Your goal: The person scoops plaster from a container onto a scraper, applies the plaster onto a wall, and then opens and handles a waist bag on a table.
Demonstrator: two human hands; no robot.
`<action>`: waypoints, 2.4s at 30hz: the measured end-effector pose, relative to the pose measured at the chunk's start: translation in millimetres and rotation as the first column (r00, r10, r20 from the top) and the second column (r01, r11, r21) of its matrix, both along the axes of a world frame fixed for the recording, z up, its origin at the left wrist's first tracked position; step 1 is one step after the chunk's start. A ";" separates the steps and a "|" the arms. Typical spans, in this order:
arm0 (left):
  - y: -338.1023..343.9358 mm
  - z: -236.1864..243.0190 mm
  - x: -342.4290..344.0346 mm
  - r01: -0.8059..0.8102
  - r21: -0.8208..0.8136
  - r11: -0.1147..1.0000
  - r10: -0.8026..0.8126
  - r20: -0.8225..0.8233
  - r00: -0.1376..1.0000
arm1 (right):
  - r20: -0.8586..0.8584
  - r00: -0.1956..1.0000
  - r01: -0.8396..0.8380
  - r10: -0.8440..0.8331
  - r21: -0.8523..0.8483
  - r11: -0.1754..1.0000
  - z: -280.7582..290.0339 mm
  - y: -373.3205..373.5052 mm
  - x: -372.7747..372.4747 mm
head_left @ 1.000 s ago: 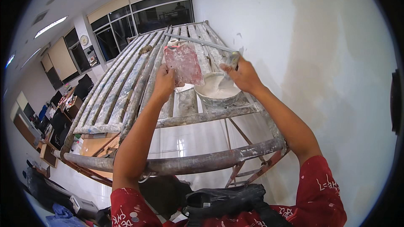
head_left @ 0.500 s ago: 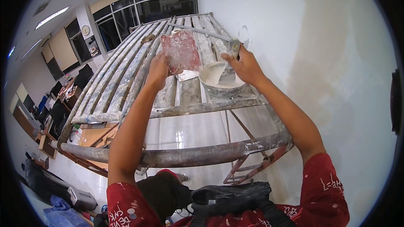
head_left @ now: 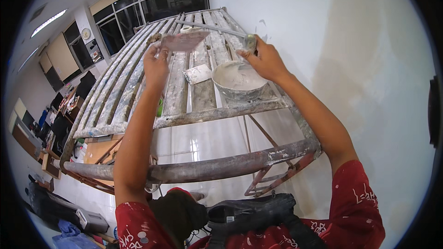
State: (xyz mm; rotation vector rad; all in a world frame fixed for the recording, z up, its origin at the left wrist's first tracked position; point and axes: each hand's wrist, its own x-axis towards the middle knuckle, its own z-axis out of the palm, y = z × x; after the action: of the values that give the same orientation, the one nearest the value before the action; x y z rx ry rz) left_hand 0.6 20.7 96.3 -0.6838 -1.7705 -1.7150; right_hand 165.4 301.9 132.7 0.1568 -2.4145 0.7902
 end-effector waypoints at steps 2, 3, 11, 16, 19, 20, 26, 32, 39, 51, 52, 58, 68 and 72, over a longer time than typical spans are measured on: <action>-9.1 8.4 -1.9 -0.227 -0.102 0.969 0.218 -0.091 0.972 | -0.045 0.997 -0.062 0.062 0.016 0.998 -16.4 0.4 -13.9; -11.2 11.8 -4.3 -0.448 -0.178 0.876 0.416 -0.191 0.889 | -0.079 0.989 -0.124 0.127 0.035 0.992 -24.8 2.4 -20.8; -5.4 21.1 27.9 -0.100 -0.132 0.986 0.106 0.035 0.994 | -0.072 0.987 -0.156 0.146 -0.157 0.975 16.2 -4.6 7.1; 7.2 25.0 33.2 0.195 0.036 0.980 -0.198 0.097 0.975 | -0.006 0.983 -0.178 0.182 -0.258 0.950 -5.3 -4.2 -11.0; 8.1 30.9 44.3 0.251 0.197 0.948 -0.276 0.110 0.955 | -0.067 0.994 -0.093 0.085 -0.123 0.988 -3.8 -8.9 -6.7; 6.8 34.0 48.8 0.162 0.047 0.986 -0.167 0.128 0.978 | -0.013 1.000 -0.003 0.002 -0.086 0.996 -3.4 -7.4 -5.3; 14.3 23.2 40.1 -0.075 -0.158 0.985 0.060 -0.099 0.993 | -0.033 0.995 -0.102 0.099 -0.101 0.990 -9.5 -8.8 -2.4; 7.5 15.6 24.8 -0.131 -0.183 0.974 0.111 -0.113 0.987 | 0.056 0.998 0.038 -0.040 0.036 0.999 4.1 -10.3 9.9; 9.9 13.0 28.6 -0.098 -0.084 0.992 0.098 -0.006 0.995 | 0.040 0.992 -0.119 0.123 -0.081 0.990 -6.9 -9.0 4.0; 12.0 22.5 36.6 0.075 -0.074 0.994 -0.054 0.248 0.967 | -0.068 0.998 0.001 -0.001 -0.001 1.000 0.1 -4.5 0.9; 10.9 20.0 33.3 0.075 -0.072 0.995 -0.056 0.245 0.968 | -0.049 0.999 0.024 -0.021 0.046 0.999 4.1 -4.8 0.3; 13.2 9.4 21.7 -0.027 -0.106 0.994 0.036 0.086 0.996 | -0.150 0.988 -0.075 0.045 -0.202 0.977 -15.7 -9.0 -14.2; 17.0 12.7 28.7 -0.032 -0.154 0.988 0.051 0.119 0.992 | -0.166 0.985 -0.034 -0.040 -0.418 0.908 3.6 -10.6 -6.0; 19.1 19.7 41.1 -0.080 -0.166 0.983 0.088 0.039 0.995 | -0.030 0.998 -0.062 0.055 -0.605 0.794 -13.6 3.8 -19.1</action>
State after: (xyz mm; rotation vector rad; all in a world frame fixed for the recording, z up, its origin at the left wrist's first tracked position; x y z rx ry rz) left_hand 41.8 39.8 116.0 -0.6329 -1.9604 -1.5533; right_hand 146.3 305.8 119.1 -0.0228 -2.0265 1.5433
